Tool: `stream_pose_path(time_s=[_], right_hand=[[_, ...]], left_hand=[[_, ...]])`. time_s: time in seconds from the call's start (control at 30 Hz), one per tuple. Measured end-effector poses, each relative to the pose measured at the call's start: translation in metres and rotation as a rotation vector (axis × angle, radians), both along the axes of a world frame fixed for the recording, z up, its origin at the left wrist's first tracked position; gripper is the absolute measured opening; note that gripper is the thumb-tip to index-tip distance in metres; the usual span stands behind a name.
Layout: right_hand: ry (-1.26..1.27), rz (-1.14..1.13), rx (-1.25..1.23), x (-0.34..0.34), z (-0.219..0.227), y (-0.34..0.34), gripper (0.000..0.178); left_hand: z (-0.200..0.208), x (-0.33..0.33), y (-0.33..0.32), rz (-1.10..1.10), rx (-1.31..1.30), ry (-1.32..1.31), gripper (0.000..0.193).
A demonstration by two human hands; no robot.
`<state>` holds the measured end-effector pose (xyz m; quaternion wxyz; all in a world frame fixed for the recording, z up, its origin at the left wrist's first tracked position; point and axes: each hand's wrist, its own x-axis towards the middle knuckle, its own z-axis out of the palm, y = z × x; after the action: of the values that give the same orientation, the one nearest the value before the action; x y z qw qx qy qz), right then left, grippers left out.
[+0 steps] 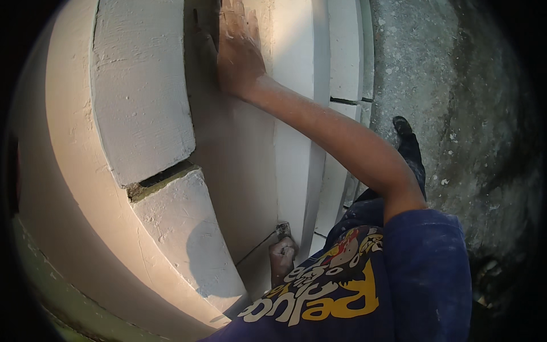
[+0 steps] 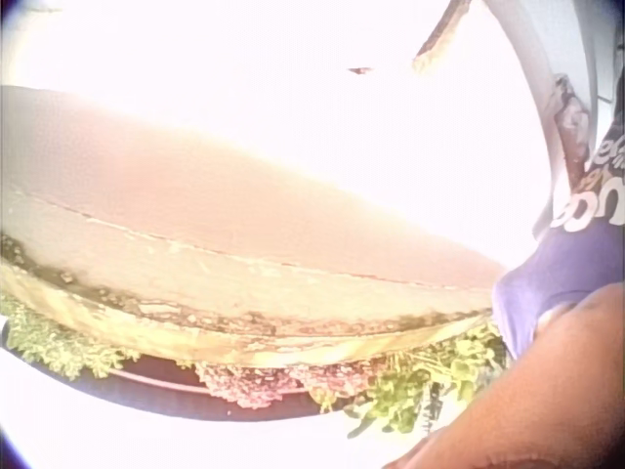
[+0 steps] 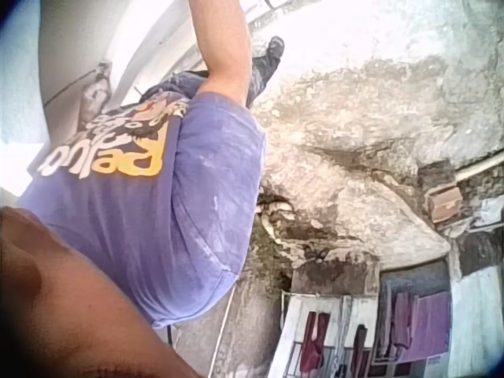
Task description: Patching and smoothing a concrete or plaster wall using a scraper and a white patching compound.
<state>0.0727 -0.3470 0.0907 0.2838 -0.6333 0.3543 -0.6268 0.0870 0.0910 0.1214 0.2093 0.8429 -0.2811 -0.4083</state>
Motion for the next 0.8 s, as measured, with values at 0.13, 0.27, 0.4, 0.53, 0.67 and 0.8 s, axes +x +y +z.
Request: stream_pose_path(time_s=[0.13,0.27,0.4,0.53,0.67,0.8], right_hand=[[-0.078,0.100,0.181,0.013,-0.001,0.107,0.070],[-0.190,0.405,0.183,-0.022,0.005,0.096,0.048],[-0.148,0.333,0.066,-0.055,-0.012,0.050,0.039],[-0.125,0.486,0.054,-0.102,-0.038,0.116,0.037],[0.240,0.363,0.143,-0.187,-0.094,0.147,0.029],[0.497,0.124,0.675,-0.246,-0.181,0.161,0.021]], left_hand=[[0.016,-0.015,-0.026,-0.125,0.124,-0.157,0.008],[0.014,-0.020,-0.040,-0.251,0.030,-0.289,0.007],[0.007,-0.025,-0.061,-0.334,-0.127,-0.416,0.006],[0.001,-0.018,-0.042,-0.204,-0.041,-0.319,0.006],[-0.020,0.001,-0.030,-0.297,-0.185,-0.352,0.007],[-0.020,0.004,-0.028,-0.290,-0.279,-0.339,0.003]])
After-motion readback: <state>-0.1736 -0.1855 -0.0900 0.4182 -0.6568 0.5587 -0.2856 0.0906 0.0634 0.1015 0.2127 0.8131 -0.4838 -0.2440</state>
